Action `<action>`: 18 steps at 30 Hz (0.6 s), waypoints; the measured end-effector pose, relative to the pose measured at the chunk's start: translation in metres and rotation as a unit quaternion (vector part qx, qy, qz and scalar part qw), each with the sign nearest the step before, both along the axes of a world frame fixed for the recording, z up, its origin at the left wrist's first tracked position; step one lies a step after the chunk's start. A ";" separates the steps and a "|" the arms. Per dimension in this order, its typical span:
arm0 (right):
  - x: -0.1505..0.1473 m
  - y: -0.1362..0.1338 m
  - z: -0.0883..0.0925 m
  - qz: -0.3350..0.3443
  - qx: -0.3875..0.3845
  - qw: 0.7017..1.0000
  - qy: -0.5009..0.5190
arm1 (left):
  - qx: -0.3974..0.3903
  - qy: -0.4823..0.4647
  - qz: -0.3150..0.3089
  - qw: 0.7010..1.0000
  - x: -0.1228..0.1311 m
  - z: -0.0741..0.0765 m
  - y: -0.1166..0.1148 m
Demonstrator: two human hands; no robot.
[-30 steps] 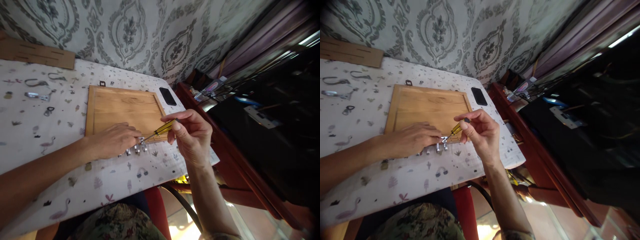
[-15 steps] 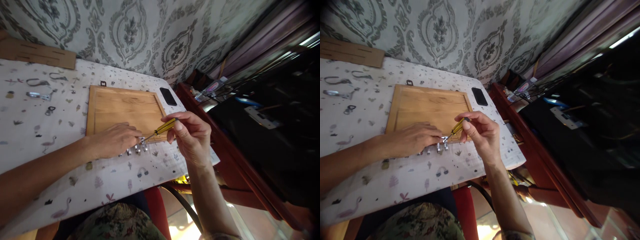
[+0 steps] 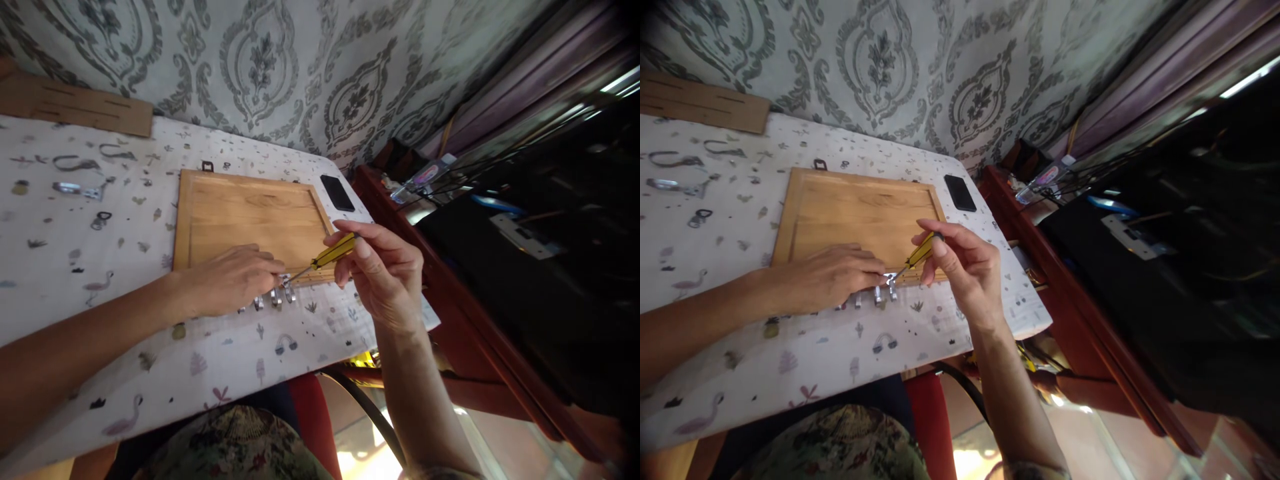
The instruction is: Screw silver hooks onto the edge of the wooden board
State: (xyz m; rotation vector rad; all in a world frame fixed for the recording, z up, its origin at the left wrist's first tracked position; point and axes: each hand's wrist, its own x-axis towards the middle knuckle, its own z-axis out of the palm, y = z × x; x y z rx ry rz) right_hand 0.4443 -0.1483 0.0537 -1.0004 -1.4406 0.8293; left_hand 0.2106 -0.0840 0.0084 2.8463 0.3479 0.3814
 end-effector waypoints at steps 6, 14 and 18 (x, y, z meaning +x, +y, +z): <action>-0.005 0.000 0.000 -0.016 0.021 0.999 0.021 | 0.006 0.018 0.004 1.000 0.001 0.001 0.000; -0.003 0.000 0.002 -0.004 0.002 0.999 0.032 | 0.018 0.015 -0.002 1.000 0.001 -0.002 0.001; -0.001 -0.002 0.002 0.002 0.000 1.000 0.027 | 0.018 0.006 -0.006 1.000 0.001 -0.003 0.001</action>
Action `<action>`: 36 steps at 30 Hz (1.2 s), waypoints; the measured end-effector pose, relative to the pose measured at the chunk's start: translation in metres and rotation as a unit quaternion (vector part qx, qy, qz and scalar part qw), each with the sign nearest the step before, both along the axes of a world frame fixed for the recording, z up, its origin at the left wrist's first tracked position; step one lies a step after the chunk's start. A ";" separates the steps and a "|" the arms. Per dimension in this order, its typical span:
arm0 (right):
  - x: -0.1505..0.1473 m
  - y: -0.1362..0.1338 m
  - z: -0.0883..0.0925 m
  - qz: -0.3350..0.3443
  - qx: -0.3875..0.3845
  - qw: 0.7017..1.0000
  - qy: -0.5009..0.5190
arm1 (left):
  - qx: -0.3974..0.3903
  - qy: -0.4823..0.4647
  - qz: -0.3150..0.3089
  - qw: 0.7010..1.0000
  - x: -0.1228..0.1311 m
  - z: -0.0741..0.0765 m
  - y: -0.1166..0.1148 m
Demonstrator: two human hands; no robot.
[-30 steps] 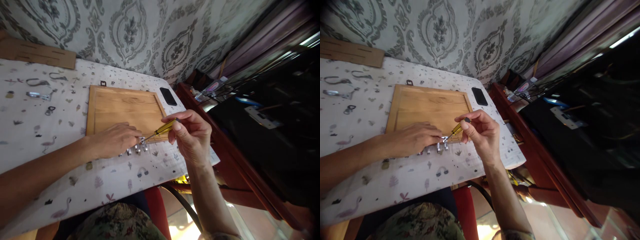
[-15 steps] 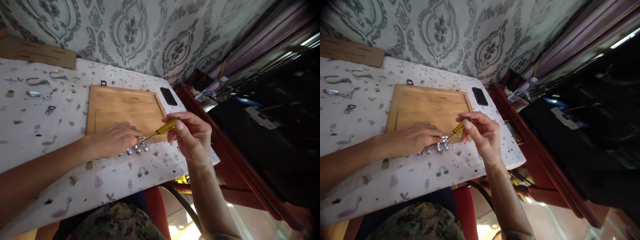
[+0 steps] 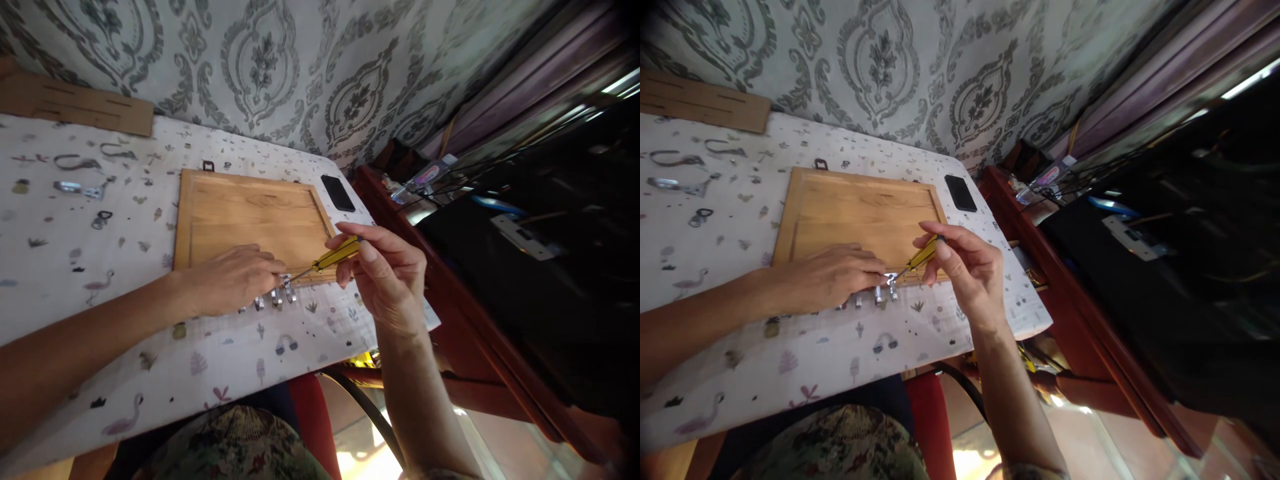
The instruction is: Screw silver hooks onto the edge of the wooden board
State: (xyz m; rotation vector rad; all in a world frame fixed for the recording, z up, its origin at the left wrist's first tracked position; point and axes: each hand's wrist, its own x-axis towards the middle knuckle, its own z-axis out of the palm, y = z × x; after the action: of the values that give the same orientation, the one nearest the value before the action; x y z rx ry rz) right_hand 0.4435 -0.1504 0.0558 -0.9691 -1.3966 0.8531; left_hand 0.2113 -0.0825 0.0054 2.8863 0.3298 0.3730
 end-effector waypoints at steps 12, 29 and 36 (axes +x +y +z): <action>-0.003 0.002 0.000 -0.014 0.005 1.000 0.006 | 0.013 0.005 0.006 1.000 0.000 -0.001 0.000; -0.005 0.004 0.001 -0.012 0.024 1.000 0.011 | -0.002 0.001 0.006 1.000 0.000 0.000 0.000; 0.003 0.000 0.000 0.010 0.003 1.000 -0.004 | -0.005 0.004 0.007 1.000 0.001 0.002 0.000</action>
State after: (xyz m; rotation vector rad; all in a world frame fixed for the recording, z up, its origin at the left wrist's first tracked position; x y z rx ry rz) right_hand 0.4460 -0.1506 0.0562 -0.9577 -1.4174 0.8605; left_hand 0.2120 -0.0829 0.0071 2.8781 0.3530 0.3620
